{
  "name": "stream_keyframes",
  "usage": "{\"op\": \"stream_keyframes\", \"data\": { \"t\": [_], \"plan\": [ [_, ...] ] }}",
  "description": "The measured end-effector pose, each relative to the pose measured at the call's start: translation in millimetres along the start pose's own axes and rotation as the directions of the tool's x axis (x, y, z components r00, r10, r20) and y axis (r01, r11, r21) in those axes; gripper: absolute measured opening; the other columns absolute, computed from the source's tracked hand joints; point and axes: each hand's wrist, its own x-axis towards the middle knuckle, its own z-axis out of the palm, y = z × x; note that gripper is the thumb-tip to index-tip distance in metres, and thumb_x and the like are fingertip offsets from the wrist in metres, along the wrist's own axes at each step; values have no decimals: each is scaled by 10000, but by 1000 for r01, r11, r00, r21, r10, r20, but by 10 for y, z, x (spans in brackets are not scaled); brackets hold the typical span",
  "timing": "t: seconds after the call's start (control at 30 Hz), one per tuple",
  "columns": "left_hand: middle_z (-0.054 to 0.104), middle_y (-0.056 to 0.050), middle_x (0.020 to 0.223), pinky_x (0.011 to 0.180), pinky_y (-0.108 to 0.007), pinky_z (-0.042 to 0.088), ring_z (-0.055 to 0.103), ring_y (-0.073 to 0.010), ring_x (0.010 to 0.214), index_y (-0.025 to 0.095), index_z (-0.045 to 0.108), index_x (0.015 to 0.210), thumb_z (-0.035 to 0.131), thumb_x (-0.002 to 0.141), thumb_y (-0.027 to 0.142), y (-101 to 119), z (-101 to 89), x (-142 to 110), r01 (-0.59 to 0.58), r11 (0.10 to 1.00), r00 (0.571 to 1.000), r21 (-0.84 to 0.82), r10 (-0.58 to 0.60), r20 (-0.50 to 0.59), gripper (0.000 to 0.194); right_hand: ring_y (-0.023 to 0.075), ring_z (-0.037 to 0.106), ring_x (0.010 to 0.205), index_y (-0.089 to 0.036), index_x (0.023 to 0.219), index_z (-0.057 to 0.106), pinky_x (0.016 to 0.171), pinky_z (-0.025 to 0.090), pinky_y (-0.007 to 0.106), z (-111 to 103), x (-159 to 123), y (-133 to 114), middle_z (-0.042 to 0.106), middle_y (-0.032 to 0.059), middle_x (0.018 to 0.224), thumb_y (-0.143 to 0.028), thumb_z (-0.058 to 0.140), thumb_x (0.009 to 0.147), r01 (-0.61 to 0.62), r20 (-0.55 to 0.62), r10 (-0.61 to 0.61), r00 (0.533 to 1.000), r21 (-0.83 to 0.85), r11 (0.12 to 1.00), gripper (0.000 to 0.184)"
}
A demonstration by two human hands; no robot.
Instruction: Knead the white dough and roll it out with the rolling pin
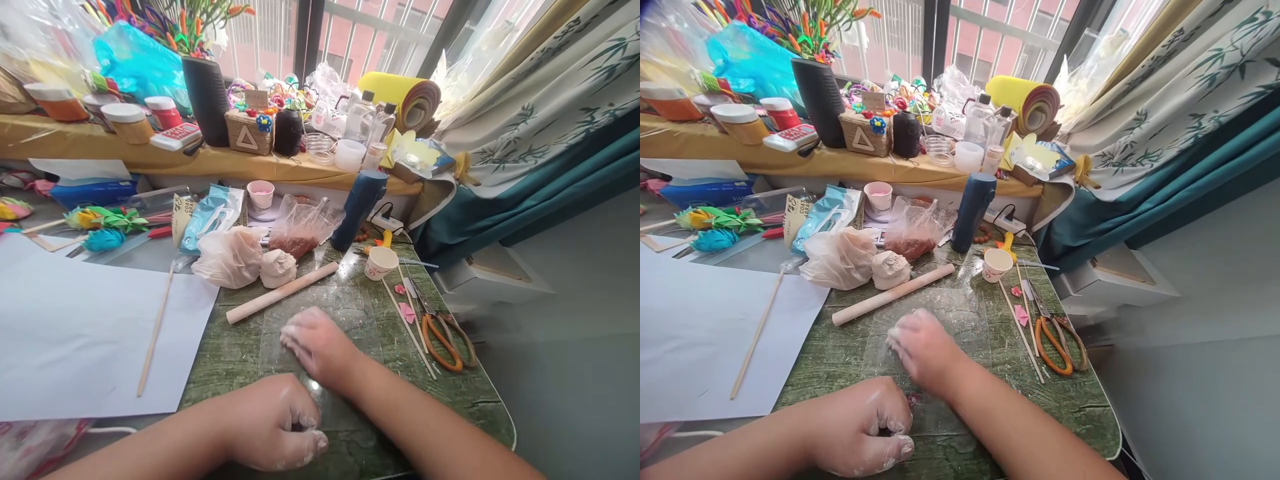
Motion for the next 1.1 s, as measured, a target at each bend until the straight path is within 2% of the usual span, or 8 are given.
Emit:
{"op": "stream_keyframes", "data": {
  "t": [0.17,0.4,0.53,0.63,0.7,0.8,0.97,1.1],
  "plan": [
    [238,85,449,415,-281,203,205,-85,414,209,282,529,644,764,149,-46,45,4,-42,999,999,22,42,-15,436,222,614,930,-196,1177,655,855,505,381,-101,-357,-127,728,85,1060,-182,531,1021,51,97,-56,994,48,998,200],
    [256,82,486,451,-278,227,216,-87,439,204,320,557,650,813,183,-36,68,5,-53,997,999,62,52,7,418,265,613,989,-188,1151,703,914,514,446,-1,-54,93,717,120,1057,-201,530,1020,-204,-143,188,972,-104,973,217],
    [237,84,476,455,-277,216,193,-88,440,203,299,544,647,801,178,-18,93,-11,-20,997,999,77,22,-24,434,232,623,946,-206,1156,695,867,529,390,-34,-186,-62,729,91,1062,-190,545,1017,-32,0,32,999,-33,999,206],
    [272,76,486,461,-280,223,220,-97,449,204,315,549,667,760,164,-30,133,-17,-67,993,998,100,67,0,412,213,641,950,-233,1153,697,881,532,378,-234,-353,49,738,67,1091,-217,566,1022,15,56,-14,998,-9,1000,186],
    [286,70,495,461,-283,231,237,-107,457,209,325,555,680,736,159,-45,157,-15,-101,988,995,119,100,17,402,232,642,993,-236,1134,713,916,531,410,-337,-362,215,735,79,1105,-225,575,1018,-97,-27,95,995,-76,992,180],
    [296,67,496,448,-286,236,250,-115,455,216,330,558,686,737,161,-64,167,-11,-121,984,993,130,120,18,402,277,630,1034,-202,1107,736,942,525,468,-343,-258,355,729,120,1072,-203,589,998,-285,-215,249,944,-157,946,184],
    [294,68,491,447,-280,247,257,-112,447,215,319,556,674,754,164,-59,131,-9,-120,985,993,126,120,9,410,249,645,1032,-222,1187,717,952,536,435,-327,-251,206,730,93,1104,-213,569,1009,-187,-133,178,975,-59,981,232],
    [280,64,495,428,-303,242,252,-119,444,223,298,562,656,755,164,-47,121,5,-141,980,990,139,142,7,412,272,638,1038,-226,1144,733,953,528,482,-373,-369,219,725,106,1091,-219,562,1006,-308,-243,276,930,-101,946,220]
  ]
}}
